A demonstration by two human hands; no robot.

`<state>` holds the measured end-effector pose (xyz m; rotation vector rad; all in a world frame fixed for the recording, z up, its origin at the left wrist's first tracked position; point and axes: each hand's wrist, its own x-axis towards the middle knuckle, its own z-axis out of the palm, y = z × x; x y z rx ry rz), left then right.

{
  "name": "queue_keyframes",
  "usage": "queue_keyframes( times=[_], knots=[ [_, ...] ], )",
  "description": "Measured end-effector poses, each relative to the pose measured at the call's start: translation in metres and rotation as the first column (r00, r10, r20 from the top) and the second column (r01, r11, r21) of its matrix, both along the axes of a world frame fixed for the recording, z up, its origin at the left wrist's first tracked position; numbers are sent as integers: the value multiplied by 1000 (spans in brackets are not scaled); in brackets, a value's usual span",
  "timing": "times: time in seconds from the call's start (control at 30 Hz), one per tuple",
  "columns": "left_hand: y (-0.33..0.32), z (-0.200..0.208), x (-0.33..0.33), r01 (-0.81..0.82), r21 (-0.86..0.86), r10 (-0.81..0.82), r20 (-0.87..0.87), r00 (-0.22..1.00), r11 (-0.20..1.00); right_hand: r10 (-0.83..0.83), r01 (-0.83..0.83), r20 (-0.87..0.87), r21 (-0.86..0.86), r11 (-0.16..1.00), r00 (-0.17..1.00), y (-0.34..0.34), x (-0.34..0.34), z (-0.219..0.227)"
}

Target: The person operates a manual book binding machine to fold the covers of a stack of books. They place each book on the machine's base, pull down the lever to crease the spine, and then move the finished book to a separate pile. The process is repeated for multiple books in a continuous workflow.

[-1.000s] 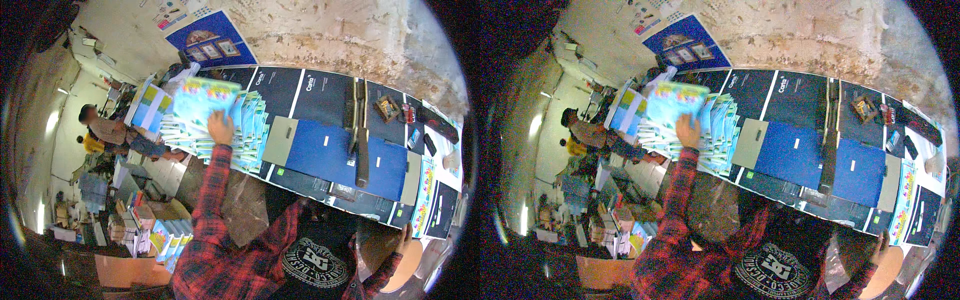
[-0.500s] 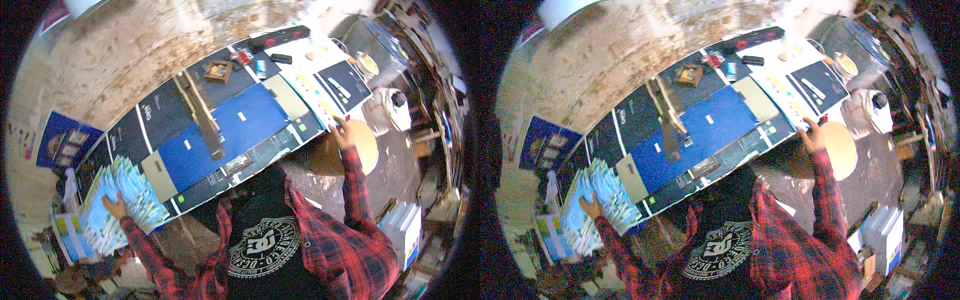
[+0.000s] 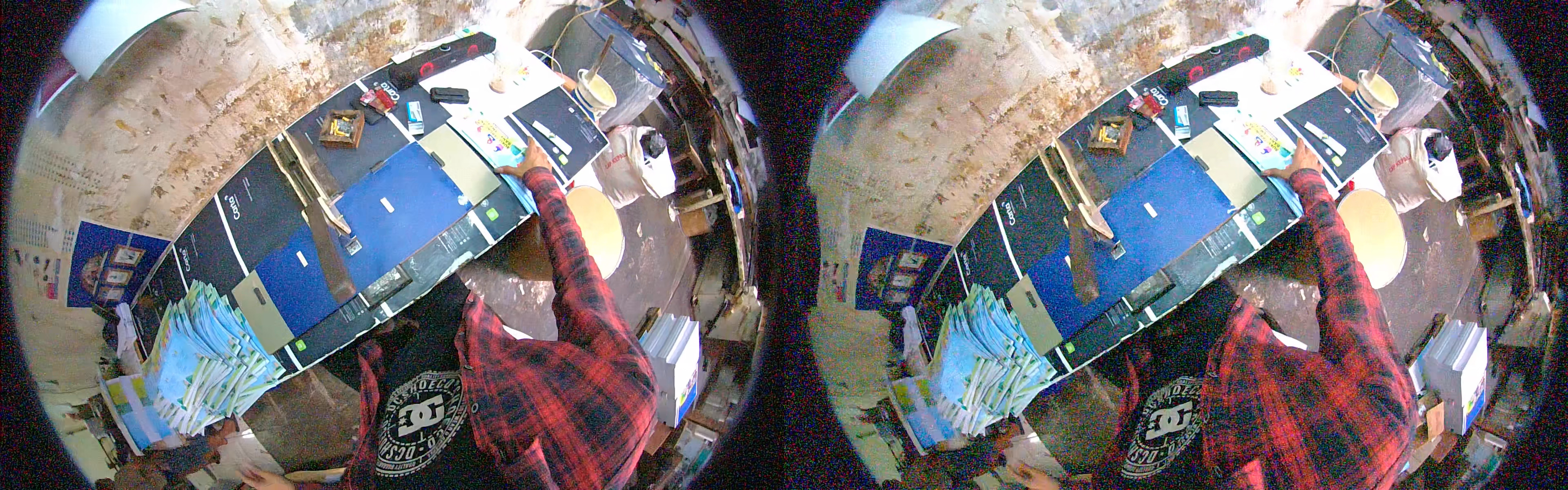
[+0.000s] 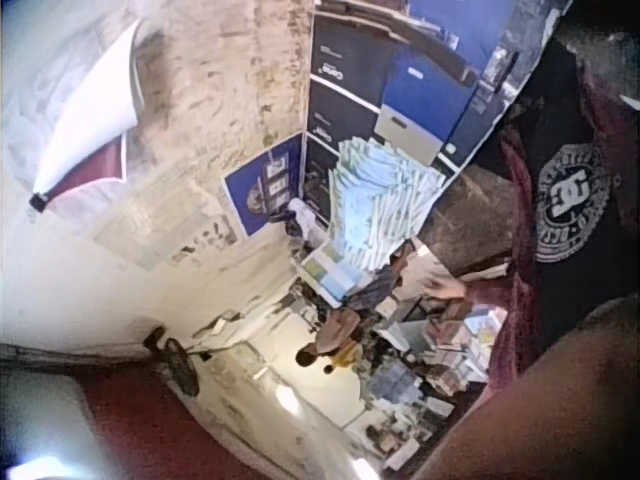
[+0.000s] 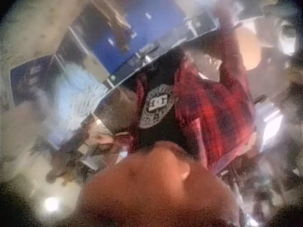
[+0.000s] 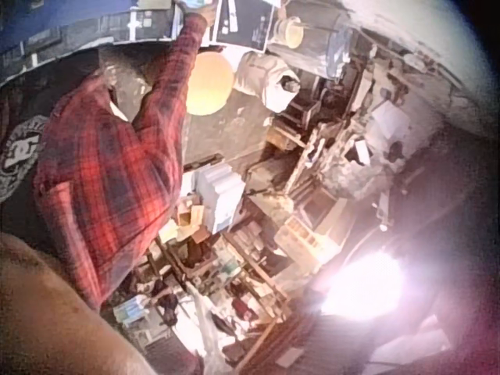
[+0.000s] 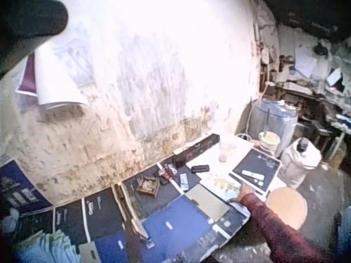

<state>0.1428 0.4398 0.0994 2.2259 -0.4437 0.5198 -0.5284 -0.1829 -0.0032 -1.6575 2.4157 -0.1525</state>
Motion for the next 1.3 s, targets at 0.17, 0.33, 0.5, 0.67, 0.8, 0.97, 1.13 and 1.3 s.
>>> queue_keyframes(
  times=[0.17, 0.33, 0.5, 0.67, 0.8, 0.97, 1.13, 1.3],
  knots=[
    [-22, 55, -117, 59, -97, -77, -195, 978, 994, 19, -18, 74, -20, 1000, 997, 4, 7, 15],
    [-125, 103, -146, 441, -430, -608, -427, 669, 788, -71, 74, -52, 52, 996, 996, 5, 16, 25],
    [-274, 113, -218, 923, -374, -915, -335, -222, -88, -111, 109, 125, 21, 994, 986, 11, -31, 9],
    [-362, 36, -299, 872, -432, -864, -324, -386, -228, 83, -39, 86, -423, 905, 993, 66, -41, 24],
    [-383, 19, -316, 958, -288, -992, -123, -40, -2, 407, -460, 523, -32, 887, 749, 166, 44, 148],
    [-341, -36, -281, 925, -378, -849, -476, -229, -38, 617, -711, 559, -68, 700, 554, 158, 98, 115],
    [-337, -83, -271, 627, -578, -631, -757, -172, 522, 735, -895, 514, 196, 401, 442, 62, 204, 70],
    [-379, -97, -234, 178, -632, -608, -774, -177, 754, 900, -921, 192, 94, 379, 391, 15, 298, 52]
  ],
)
